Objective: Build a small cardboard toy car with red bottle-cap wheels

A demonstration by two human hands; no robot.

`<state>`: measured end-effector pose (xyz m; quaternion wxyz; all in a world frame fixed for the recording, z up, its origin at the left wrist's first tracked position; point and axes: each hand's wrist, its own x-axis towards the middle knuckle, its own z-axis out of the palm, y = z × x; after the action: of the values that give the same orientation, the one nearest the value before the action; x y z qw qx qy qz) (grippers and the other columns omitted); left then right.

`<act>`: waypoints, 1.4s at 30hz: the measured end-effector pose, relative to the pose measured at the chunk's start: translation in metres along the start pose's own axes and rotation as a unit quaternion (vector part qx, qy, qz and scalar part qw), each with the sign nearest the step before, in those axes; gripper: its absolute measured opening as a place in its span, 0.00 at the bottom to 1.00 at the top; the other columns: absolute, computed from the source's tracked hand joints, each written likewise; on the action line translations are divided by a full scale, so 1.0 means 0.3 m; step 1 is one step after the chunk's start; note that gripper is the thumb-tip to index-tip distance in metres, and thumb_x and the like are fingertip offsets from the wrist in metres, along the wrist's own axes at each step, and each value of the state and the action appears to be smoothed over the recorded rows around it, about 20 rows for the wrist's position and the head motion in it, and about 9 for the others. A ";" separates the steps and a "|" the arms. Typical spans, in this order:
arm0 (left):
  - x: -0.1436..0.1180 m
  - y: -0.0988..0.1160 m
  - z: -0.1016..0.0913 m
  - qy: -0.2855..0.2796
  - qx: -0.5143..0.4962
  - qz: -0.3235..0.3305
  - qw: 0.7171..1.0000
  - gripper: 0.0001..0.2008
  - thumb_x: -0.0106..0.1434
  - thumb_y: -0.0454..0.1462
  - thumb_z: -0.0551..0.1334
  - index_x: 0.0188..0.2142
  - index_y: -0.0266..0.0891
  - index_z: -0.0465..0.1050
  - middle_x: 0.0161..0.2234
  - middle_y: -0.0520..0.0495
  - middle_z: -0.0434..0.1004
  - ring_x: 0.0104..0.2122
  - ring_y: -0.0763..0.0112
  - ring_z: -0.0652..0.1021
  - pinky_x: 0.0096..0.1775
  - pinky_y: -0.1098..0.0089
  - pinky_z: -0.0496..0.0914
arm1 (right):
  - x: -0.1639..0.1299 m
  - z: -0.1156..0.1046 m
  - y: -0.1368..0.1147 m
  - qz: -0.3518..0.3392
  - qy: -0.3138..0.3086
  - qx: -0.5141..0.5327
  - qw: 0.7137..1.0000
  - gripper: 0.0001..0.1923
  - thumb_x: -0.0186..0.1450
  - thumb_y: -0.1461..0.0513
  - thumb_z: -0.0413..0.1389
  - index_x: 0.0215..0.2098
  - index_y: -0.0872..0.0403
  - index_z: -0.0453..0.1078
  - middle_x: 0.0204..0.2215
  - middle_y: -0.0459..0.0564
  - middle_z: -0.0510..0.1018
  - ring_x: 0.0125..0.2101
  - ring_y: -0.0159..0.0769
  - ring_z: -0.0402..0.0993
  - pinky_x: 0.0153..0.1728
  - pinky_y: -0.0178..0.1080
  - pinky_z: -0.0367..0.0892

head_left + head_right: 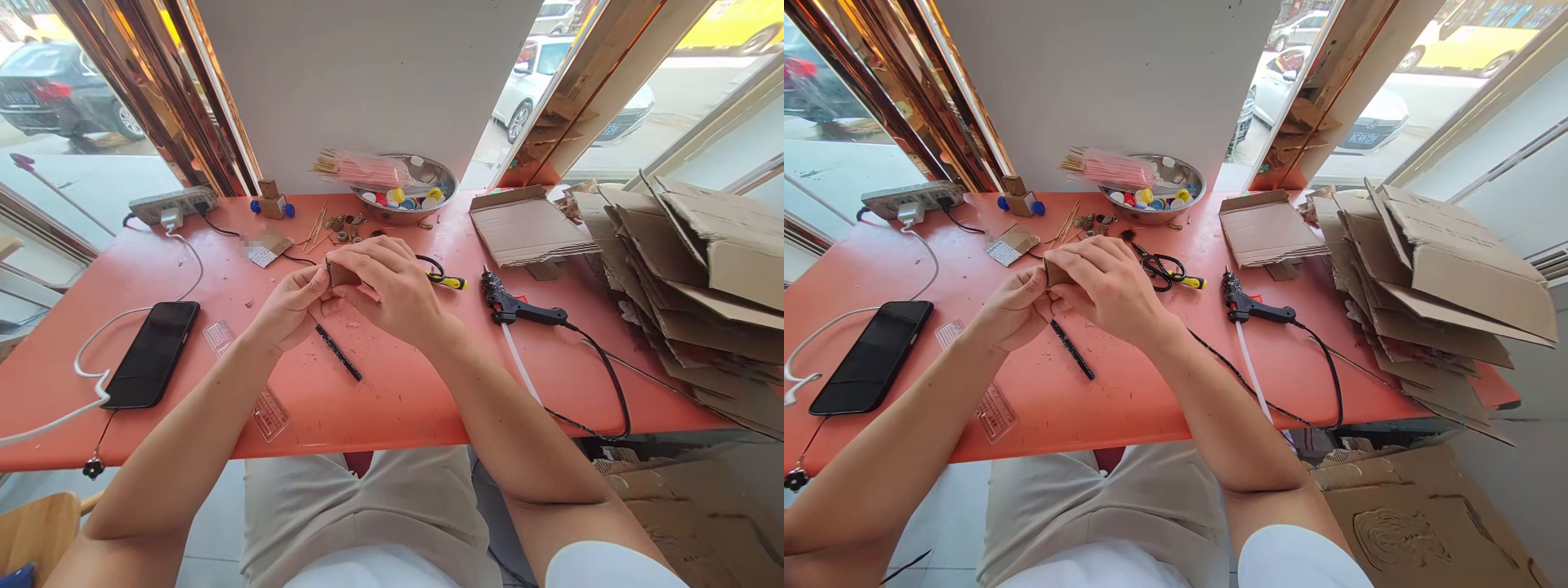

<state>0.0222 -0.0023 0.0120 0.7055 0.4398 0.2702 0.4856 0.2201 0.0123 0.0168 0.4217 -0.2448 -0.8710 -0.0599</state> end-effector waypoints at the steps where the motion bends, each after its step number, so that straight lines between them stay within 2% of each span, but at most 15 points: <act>1: 0.000 -0.001 -0.003 0.005 -0.006 -0.006 1.000 0.20 0.52 0.49 0.85 0.31 0.39 0.85 0.23 0.54 0.80 0.33 0.68 0.86 0.44 0.69 0.84 | 0.000 0.001 -0.002 -0.002 0.002 -0.003 1.000 0.20 0.82 0.54 0.50 0.62 0.53 0.78 0.52 0.57 0.88 0.52 0.47 0.82 0.57 0.51 0.75; 5: 0.001 -0.004 -0.012 0.041 -0.013 -0.037 0.998 0.10 0.65 0.39 0.79 0.32 0.37 0.85 0.24 0.53 0.80 0.29 0.73 0.84 0.47 0.70 0.84 | 0.002 0.002 -0.009 -0.004 -0.003 -0.006 1.000 0.22 0.83 0.55 0.47 0.63 0.55 0.77 0.51 0.58 0.89 0.53 0.47 0.82 0.57 0.50 0.74; 7: 0.001 -0.004 -0.012 0.051 -0.011 -0.038 0.998 0.10 0.68 0.38 0.76 0.30 0.37 0.84 0.25 0.53 0.81 0.27 0.75 0.83 0.47 0.71 0.83 | 0.003 0.002 -0.009 0.008 -0.019 -0.001 1.000 0.22 0.83 0.54 0.47 0.63 0.54 0.76 0.52 0.58 0.88 0.53 0.47 0.81 0.57 0.51 0.73; 10: -0.002 -0.003 -0.002 0.044 0.011 -0.025 0.999 0.13 0.68 0.41 0.76 0.30 0.37 0.84 0.25 0.53 0.80 0.27 0.75 0.82 0.47 0.71 0.84 | 0.005 0.002 -0.006 0.027 -0.041 0.020 0.999 0.21 0.83 0.53 0.49 0.64 0.54 0.74 0.52 0.57 0.88 0.52 0.46 0.81 0.56 0.49 0.73; 12: -0.006 -0.002 0.010 0.026 0.027 -0.014 0.999 0.14 0.66 0.45 0.78 0.32 0.37 0.85 0.26 0.52 0.82 0.31 0.72 0.85 0.48 0.68 0.84 | 0.005 0.002 -0.005 0.043 -0.050 0.033 0.997 0.19 0.82 0.53 0.52 0.63 0.54 0.73 0.51 0.56 0.88 0.51 0.46 0.81 0.55 0.48 0.73; 16: -0.012 -0.005 0.036 -0.016 0.043 0.000 0.999 0.20 0.59 0.51 0.81 0.34 0.37 0.85 0.33 0.44 0.87 0.45 0.57 0.88 0.51 0.61 0.85 | 0.008 0.009 -0.009 0.089 -0.072 0.052 0.992 0.12 0.80 0.55 0.55 0.56 0.52 0.72 0.50 0.55 0.88 0.50 0.45 0.81 0.54 0.47 0.72; 19: -0.015 -0.009 0.044 -0.011 0.040 -0.009 0.999 0.18 0.62 0.49 0.80 0.34 0.36 0.85 0.34 0.41 0.87 0.50 0.53 0.88 0.52 0.60 0.84 | 0.012 0.016 -0.013 0.101 -0.083 0.074 0.989 0.11 0.80 0.53 0.55 0.54 0.51 0.71 0.49 0.55 0.87 0.49 0.45 0.81 0.55 0.48 0.71; 21: -0.015 -0.011 0.044 0.001 0.024 -0.023 0.999 0.15 0.66 0.46 0.77 0.33 0.36 0.84 0.33 0.43 0.86 0.48 0.56 0.88 0.52 0.61 0.84 | 0.015 0.020 -0.014 0.105 -0.083 0.085 0.987 0.12 0.80 0.52 0.56 0.52 0.50 0.71 0.48 0.54 0.87 0.49 0.46 0.81 0.55 0.49 0.71; 24: -0.012 -0.010 0.044 0.019 -0.017 -0.044 0.999 0.15 0.72 0.43 0.72 0.31 0.37 0.82 0.28 0.49 0.80 0.37 0.67 0.86 0.50 0.65 0.83 | 0.015 0.021 -0.014 0.103 -0.078 0.096 0.987 0.11 0.79 0.53 0.57 0.52 0.50 0.71 0.48 0.55 0.86 0.50 0.47 0.81 0.55 0.50 0.72; 26: -0.009 -0.006 0.047 0.038 -0.048 -0.055 0.997 0.16 0.76 0.41 0.68 0.31 0.37 0.81 0.28 0.52 0.79 0.32 0.73 0.82 0.48 0.69 0.82 | 0.012 0.020 -0.015 0.103 -0.073 0.098 0.987 0.11 0.78 0.54 0.58 0.54 0.51 0.72 0.49 0.56 0.86 0.51 0.49 0.80 0.55 0.50 0.72; 29: -0.006 0.005 0.058 0.070 -0.075 -0.066 0.993 0.19 0.80 0.42 0.63 0.32 0.38 0.80 0.29 0.52 0.80 0.30 0.76 0.80 0.47 0.71 0.82 | 0.005 0.022 -0.017 0.101 -0.056 0.091 0.989 0.13 0.77 0.54 0.60 0.56 0.50 0.73 0.52 0.57 0.85 0.52 0.50 0.79 0.56 0.52 0.73; 34: -0.004 0.014 0.081 0.094 -0.074 -0.090 0.989 0.23 0.81 0.49 0.59 0.32 0.39 0.80 0.32 0.47 0.84 0.33 0.70 0.84 0.51 0.64 0.83 | -0.002 0.036 -0.021 0.104 -0.033 0.066 0.992 0.14 0.76 0.54 0.61 0.56 0.51 0.77 0.48 0.56 0.86 0.52 0.51 0.79 0.58 0.53 0.73; 38: -0.003 0.013 0.082 0.102 -0.076 -0.101 0.987 0.22 0.79 0.52 0.59 0.37 0.41 0.81 0.37 0.44 0.87 0.45 0.60 0.88 0.54 0.58 0.83 | 0.000 0.040 -0.026 0.123 -0.019 0.055 0.991 0.14 0.77 0.52 0.59 0.54 0.51 0.77 0.47 0.55 0.87 0.49 0.48 0.81 0.56 0.51 0.75; 40: -0.002 0.013 0.079 0.108 -0.077 -0.108 0.985 0.17 0.79 0.48 0.60 0.41 0.42 0.82 0.36 0.45 0.87 0.49 0.57 0.88 0.55 0.58 0.83 | 0.001 0.040 -0.032 0.133 -0.009 0.059 0.989 0.16 0.78 0.50 0.59 0.54 0.51 0.77 0.47 0.55 0.87 0.48 0.47 0.81 0.55 0.50 0.75; 42: -0.001 0.013 0.080 0.116 -0.072 -0.113 0.984 0.12 0.78 0.40 0.60 0.45 0.42 0.83 0.32 0.46 0.86 0.47 0.57 0.89 0.54 0.59 0.83 | 0.002 0.042 -0.040 0.138 -0.001 0.069 0.988 0.16 0.78 0.50 0.58 0.54 0.51 0.77 0.47 0.55 0.87 0.47 0.46 0.81 0.54 0.49 0.76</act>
<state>0.0397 -0.0107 0.0268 0.7498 0.2951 0.3620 0.4687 0.2052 0.0059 0.0104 0.4406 -0.3326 -0.8317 0.0596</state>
